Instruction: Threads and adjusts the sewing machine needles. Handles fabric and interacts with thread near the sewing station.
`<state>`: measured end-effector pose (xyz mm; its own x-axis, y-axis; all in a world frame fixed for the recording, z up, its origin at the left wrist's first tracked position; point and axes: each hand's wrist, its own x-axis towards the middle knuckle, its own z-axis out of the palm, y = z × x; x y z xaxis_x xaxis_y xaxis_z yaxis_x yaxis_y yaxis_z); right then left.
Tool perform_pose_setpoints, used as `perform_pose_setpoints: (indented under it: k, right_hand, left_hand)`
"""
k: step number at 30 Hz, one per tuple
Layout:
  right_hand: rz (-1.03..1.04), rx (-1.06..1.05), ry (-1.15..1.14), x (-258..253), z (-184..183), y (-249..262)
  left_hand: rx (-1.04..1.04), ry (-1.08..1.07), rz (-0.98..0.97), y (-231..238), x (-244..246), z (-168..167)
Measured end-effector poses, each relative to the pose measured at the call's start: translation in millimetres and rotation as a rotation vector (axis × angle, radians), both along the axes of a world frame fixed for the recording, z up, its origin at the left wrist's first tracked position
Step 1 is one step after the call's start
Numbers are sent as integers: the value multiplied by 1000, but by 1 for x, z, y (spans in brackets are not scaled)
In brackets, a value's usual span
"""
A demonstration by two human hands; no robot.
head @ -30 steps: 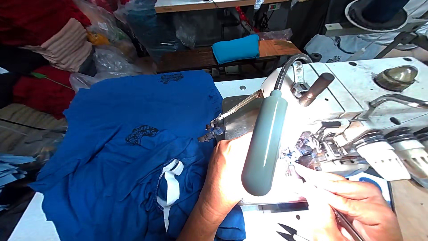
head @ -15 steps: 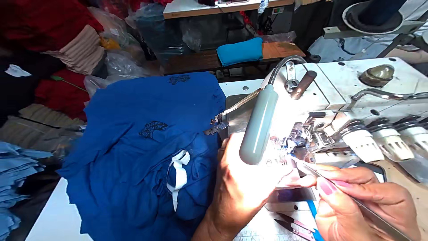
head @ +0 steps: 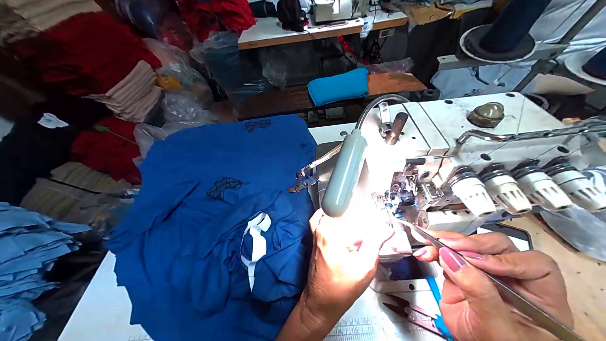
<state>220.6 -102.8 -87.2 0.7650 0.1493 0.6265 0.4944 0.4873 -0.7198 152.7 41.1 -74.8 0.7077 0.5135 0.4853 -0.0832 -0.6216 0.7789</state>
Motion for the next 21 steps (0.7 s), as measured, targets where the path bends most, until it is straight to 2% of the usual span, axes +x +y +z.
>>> perform_pose_setpoints:
  k: [4, 6, 9, 12, 14, 17, 19, 21]
  right_hand:
    - [-5, -28, -3, -2, -2, -2]
    - [-26, -120, -101, -4, 0, -16]
    - [-69, -367, -282, -9, 5, -57]
    - [-188, -507, -260, 3, 21, -113]
    - [-381, -706, -210, 23, 30, -157]
    - [-655, -1232, -103, 53, 31, -190]
    - [-655, -1459, 15, 81, 15, -188]
    - [-634, -1557, 23, 102, -8, -181]
  left_hand:
    - [-2, -9, -20, 3, -3, 0]
    - [-51, -15, -85, 6, -5, 2]
    - [-51, -22, -159, 11, -12, -5]
    - [-60, 3, -199, 14, -20, -10]
    - [-43, 16, -212, 11, -21, -9]
    - [-23, 2, -192, 5, -19, -9]
    - [-12, -15, -161, 4, -18, -10]
    - [-1, -25, -150, 3, -19, -9]
